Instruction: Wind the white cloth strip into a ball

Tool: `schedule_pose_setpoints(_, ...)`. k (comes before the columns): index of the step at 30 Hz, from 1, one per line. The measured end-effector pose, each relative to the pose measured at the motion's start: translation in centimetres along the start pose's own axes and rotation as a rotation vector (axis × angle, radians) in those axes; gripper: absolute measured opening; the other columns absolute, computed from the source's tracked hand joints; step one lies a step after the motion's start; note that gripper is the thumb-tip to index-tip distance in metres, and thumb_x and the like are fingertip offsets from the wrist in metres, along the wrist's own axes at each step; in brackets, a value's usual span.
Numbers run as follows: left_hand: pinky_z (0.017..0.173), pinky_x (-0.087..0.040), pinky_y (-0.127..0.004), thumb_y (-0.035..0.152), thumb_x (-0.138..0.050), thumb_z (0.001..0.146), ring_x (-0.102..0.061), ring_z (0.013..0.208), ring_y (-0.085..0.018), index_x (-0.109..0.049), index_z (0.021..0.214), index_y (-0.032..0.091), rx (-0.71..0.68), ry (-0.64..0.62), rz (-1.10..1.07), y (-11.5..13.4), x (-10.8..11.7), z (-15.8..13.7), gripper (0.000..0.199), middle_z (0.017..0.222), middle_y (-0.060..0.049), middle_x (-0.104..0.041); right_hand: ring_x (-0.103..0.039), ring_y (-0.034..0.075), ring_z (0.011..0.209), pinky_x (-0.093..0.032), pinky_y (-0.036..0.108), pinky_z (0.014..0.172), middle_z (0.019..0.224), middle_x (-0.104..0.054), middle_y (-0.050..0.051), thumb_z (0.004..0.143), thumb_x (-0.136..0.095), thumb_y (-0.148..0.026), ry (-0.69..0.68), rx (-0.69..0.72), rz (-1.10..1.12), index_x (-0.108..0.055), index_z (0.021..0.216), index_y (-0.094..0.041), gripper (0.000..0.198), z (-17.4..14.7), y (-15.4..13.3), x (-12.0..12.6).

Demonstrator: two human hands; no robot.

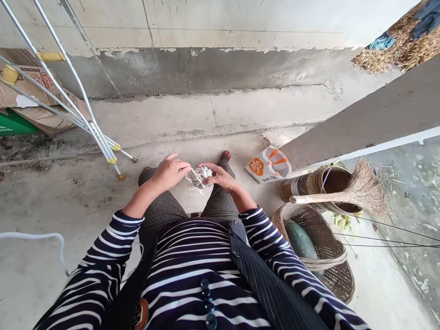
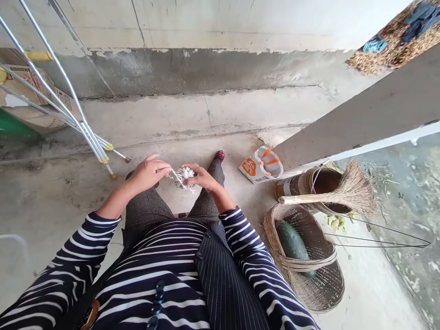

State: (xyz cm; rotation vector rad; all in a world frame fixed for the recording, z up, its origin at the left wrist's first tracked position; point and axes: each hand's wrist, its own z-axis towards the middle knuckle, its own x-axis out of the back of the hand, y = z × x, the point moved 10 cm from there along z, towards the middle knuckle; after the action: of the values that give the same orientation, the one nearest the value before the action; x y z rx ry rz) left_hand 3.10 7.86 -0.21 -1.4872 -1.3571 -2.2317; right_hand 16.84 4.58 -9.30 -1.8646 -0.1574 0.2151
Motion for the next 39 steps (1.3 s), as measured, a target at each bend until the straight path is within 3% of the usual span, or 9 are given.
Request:
schedule_pose_setpoints(5, 0.122, -0.035, -0.049, 0.024, -0.049, 0.099, -0.061, 0.070, -0.016, -0.066, 0.069, 0.022, -0.058, 0.001, 0.046, 0.0, -0.2, 0.6, 0.034, 0.069, 0.001, -0.068, -0.057, 0.015, 0.077, -0.048, 0.023, 0.066, 0.088, -0.067, -0.002, 0.053, -0.081, -0.021, -0.158, -0.080, 0.141, -0.073, 0.111, -0.022, 0.058, -0.8, 0.3, -1.3)
schedule_pose_setpoints(12, 0.123, -0.033, -0.047, 0.025, -0.051, 0.098, -0.065, 0.075, -0.017, -0.070, 0.075, 0.024, 0.002, 0.044, 0.012, -2.9, -1.3, 1.0, 0.030, 0.074, 0.001, -0.072, -0.063, 0.018, 0.087, -0.053, 0.025, 0.074, 0.097, -0.071, 0.000, 0.053, -0.079, -0.020, -0.171, -0.068, 0.325, -0.070, 0.113, -0.023, 0.061, -2.0, -0.7, -1.8)
schedule_pose_setpoints(14, 0.123, -0.033, -0.046, 0.028, -0.051, 0.099, -0.066, 0.075, -0.017, -0.072, 0.080, 0.024, 0.035, 0.073, -0.037, -4.0, -1.7, 1.1, 0.029, 0.076, 0.001, -0.074, -0.063, 0.016, 0.085, -0.053, 0.024, 0.073, 0.097, -0.070, -0.001, 0.053, -0.080, -0.017, -0.159, -0.014, 0.392, -0.068, 0.115, -0.024, 0.064, -2.4, -2.2, -1.7)
schedule_pose_setpoints(19, 0.113, -0.043, -0.040, 0.036, -0.056, 0.098, -0.068, 0.081, -0.020, -0.078, 0.082, 0.023, 0.124, 0.143, -0.182, -5.5, -1.6, 1.5, 0.030, 0.081, -0.002, -0.078, -0.060, 0.013, 0.068, -0.050, 0.021, 0.047, 0.111, -0.071, 0.000, 0.057, -0.076, -0.015, -0.199, 0.123, 0.436, -0.059, 0.138, -0.029, 0.084, -3.3, -7.8, -1.8)
schedule_pose_setpoints(22, 0.094, -0.051, -0.033, 0.039, -0.056, 0.097, -0.069, 0.088, -0.023, -0.080, 0.083, 0.021, 0.171, 0.167, -0.199, -5.6, -1.2, 1.7, 0.033, 0.086, -0.004, -0.078, -0.060, 0.013, 0.064, -0.051, 0.021, 0.044, 0.102, -0.071, 0.000, 0.058, -0.075, -0.017, -0.232, 0.168, 0.412, -0.067, 0.128, -0.025, 0.071, -3.5, -11.1, -2.1)
schedule_pose_setpoints(25, 0.080, -0.051, -0.029, 0.038, -0.055, 0.097, -0.069, 0.087, -0.023, -0.080, 0.084, 0.018, 0.173, 0.183, -0.220, -5.3, -0.8, 1.7, 0.035, 0.086, -0.006, -0.077, -0.059, 0.012, 0.060, -0.051, 0.022, 0.043, 0.098, -0.070, 0.000, 0.057, -0.076, -0.019, -0.223, 0.213, 0.382, -0.068, 0.122, -0.025, 0.065, -3.6, -13.9, -2.4)
schedule_pose_setpoints(30, 0.081, -0.050, -0.026, 0.040, -0.050, 0.101, -0.070, 0.088, -0.020, -0.077, 0.082, 0.018, 0.106, 0.240, -0.313, -4.6, 0.3, 1.9, 0.040, 0.090, -0.004, -0.079, -0.057, 0.013, 0.062, -0.047, 0.022, 0.043, 0.097, -0.068, 0.000, 0.061, -0.079, -0.028, -0.120, 0.278, 0.297, -0.067, 0.120, -0.027, 0.060, -4.1, -17.1, -2.2)
schedule_pose_setpoints(35, 0.088, -0.050, -0.029, 0.035, -0.053, 0.098, -0.068, 0.087, -0.020, -0.077, 0.078, 0.019, 0.111, 0.277, -0.229, -4.2, 1.7, 2.3, 0.035, 0.088, -0.004, -0.079, -0.056, 0.014, 0.065, -0.046, 0.026, 0.046, 0.103, -0.067, 0.002, 0.062, -0.078, -0.036, -0.055, 0.335, 0.232, -0.065, 0.123, -0.027, 0.063, -4.8, -19.4, -1.6)
schedule_pose_setpoints(39, 0.089, -0.050, -0.029, 0.033, -0.052, 0.097, -0.069, 0.088, -0.021, -0.076, 0.078, 0.021, 0.145, 0.246, -0.212, -5.4, 0.9, 1.8, 0.033, 0.089, -0.004, -0.079, -0.059, 0.022, 0.072, -0.041, 0.030, 0.043, 0.107, -0.069, 0.006, 0.058, -0.077, -0.039, 0.033, 0.392, 0.237, -0.066, 0.120, -0.030, 0.063, -6.0, -21.8, -0.3)
